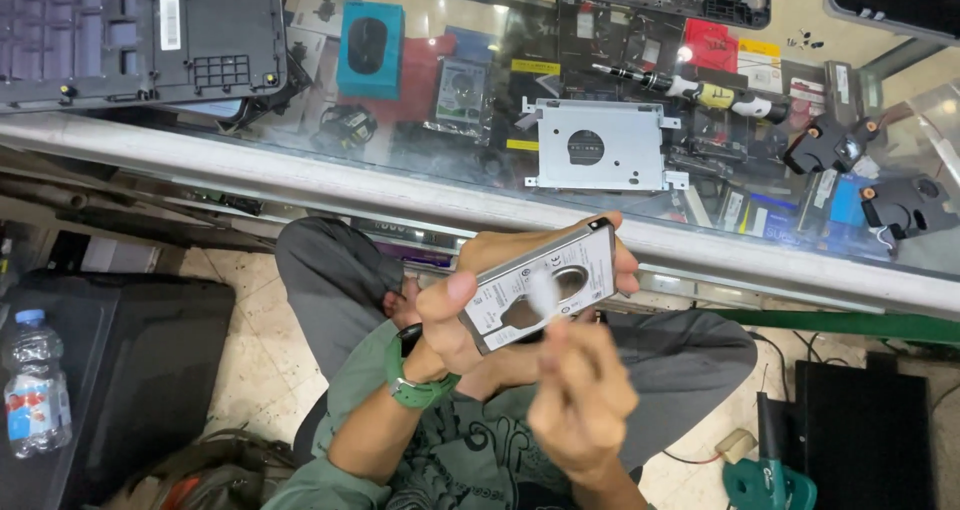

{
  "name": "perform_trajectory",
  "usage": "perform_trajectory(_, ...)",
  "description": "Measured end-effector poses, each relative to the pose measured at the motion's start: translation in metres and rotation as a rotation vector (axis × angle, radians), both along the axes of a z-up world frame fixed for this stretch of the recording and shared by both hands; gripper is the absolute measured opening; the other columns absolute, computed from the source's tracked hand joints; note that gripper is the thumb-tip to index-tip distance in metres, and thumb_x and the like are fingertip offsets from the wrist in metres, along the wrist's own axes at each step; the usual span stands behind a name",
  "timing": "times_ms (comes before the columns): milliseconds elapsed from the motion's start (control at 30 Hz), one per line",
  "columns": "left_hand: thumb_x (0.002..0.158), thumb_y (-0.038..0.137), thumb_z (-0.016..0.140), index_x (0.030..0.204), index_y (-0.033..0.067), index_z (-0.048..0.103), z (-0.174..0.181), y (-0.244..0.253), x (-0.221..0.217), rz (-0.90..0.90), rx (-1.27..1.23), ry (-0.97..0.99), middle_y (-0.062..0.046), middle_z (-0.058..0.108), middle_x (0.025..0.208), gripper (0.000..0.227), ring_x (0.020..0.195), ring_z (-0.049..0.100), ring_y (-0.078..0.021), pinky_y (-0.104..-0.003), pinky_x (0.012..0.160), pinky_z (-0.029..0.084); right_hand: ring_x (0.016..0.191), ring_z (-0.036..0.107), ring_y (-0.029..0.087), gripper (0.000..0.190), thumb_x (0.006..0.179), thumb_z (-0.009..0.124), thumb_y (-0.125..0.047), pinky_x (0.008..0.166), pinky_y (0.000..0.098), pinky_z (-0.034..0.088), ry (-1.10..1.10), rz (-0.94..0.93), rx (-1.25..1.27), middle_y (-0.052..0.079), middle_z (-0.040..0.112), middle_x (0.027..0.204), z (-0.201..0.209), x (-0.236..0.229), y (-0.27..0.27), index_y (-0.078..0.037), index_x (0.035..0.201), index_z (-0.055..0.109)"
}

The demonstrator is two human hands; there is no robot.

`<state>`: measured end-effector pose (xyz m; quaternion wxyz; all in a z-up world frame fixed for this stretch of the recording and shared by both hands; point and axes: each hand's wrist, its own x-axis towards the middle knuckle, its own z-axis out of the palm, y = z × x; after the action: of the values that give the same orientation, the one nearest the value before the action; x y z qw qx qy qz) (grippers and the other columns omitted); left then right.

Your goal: Cleaning a laptop hard drive with a brush and then mounting it into its metal bracket for installation.

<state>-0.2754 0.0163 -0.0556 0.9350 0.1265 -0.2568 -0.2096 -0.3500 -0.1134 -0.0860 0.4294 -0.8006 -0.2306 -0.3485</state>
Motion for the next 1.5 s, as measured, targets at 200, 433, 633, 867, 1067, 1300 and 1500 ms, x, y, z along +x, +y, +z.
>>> perform_trajectory(200, 0.097, 0.049, 0.054, 0.128, 0.0019, 0.062, 0.057, 0.013, -0.004, 0.614, 0.93, -0.491, -0.003, 0.073, 0.109, 0.057, 0.1, 0.074, -0.0148, -0.03, 0.101, 0.059, 0.069, 0.056, 0.033, 0.019, 0.098, 0.059, 0.012, 0.055, 0.0385, 0.043, -0.029, -0.168, -0.027, 0.026, 0.059, 0.086, 0.012, 0.008, -0.004, 0.013, 0.117, 0.062)
perform_trajectory(433, 0.096, 0.067, 0.028, 0.124, -0.0048, 0.065, 0.032, 0.012, -0.002, 0.46, 0.754, -0.38, -0.017, 0.07, 0.113, 0.086, 0.094, 0.07, -0.0234, -0.031, 0.082, 0.053, 0.068, 0.051, 0.016, 0.039, 0.111, 0.053, 0.006, 0.054, 0.0275, 0.037, 0.003, -0.171, 0.039, 0.015, 0.064, 0.088, 0.006, 0.01, -0.014, -0.005, 0.148, 0.05)
perform_trajectory(633, 0.094, 0.064, 0.047, 0.136, -0.0103, 0.056, 0.039, 0.008, -0.007, 0.287, 0.523, -0.096, -0.008, 0.064, 0.108, 0.086, 0.091, 0.058, -0.0152, -0.027, 0.072, 0.047, 0.072, 0.059, 0.029, 0.024, 0.103, 0.056, 0.007, 0.068, 0.037, 0.05, 0.057, -0.183, 0.002, 0.021, 0.063, 0.084, 0.026, 0.008, -0.007, 0.011, 0.126, 0.062)
perform_trajectory(867, 0.095, 0.055, 0.065, 0.163, -0.0151, 0.026, 0.004, 0.006, 0.002, -0.037, 0.082, -0.008, -0.023, 0.055, 0.148, 0.105, 0.136, 0.058, -0.0292, -0.033, 0.104, 0.057, 0.065, 0.045, 0.017, 0.034, 0.103, 0.06, 0.007, 0.054, 0.0294, 0.031, 0.065, -0.017, -0.023, 0.012, 0.057, 0.083, 0.01, 0.002, -0.012, 0.0, 0.136, 0.06)
perform_trajectory(1067, 0.091, 0.056, 0.064, 0.164, -0.0162, 0.02, 0.009, 0.015, 0.007, -0.097, 0.067, 0.047, -0.029, 0.05, 0.149, 0.112, 0.141, 0.051, -0.037, -0.038, 0.103, 0.05, 0.069, 0.065, 0.025, 0.021, 0.095, 0.064, 0.008, 0.049, 0.0292, 0.047, 0.038, 0.049, -0.089, 0.022, 0.069, 0.094, 0.003, -0.005, -0.009, 0.002, 0.114, 0.068)
perform_trajectory(1300, 0.098, 0.051, 0.061, 0.156, -0.0173, 0.035, 0.012, 0.013, 0.008, 0.056, -0.036, 0.004, -0.03, 0.056, 0.145, 0.094, 0.136, 0.057, -0.042, -0.06, 0.129, 0.036, 0.073, 0.067, 0.025, 0.03, 0.1, 0.058, 0.007, 0.052, 0.0326, 0.042, -0.005, 0.088, -0.22, 0.018, 0.069, 0.092, 0.004, -0.014, -0.001, 0.001, 0.128, 0.064)
perform_trajectory(1500, 0.096, 0.052, 0.058, 0.151, -0.0203, 0.041, 0.009, -0.004, 0.003, 0.237, -0.027, -0.011, -0.03, 0.059, 0.139, 0.092, 0.13, 0.06, -0.0389, -0.052, 0.124, 0.045, 0.075, 0.068, 0.028, 0.02, 0.094, 0.06, 0.008, 0.056, 0.032, 0.053, 0.096, -0.003, -0.147, 0.022, 0.066, 0.095, -0.006, -0.016, -0.014, 0.006, 0.111, 0.069)
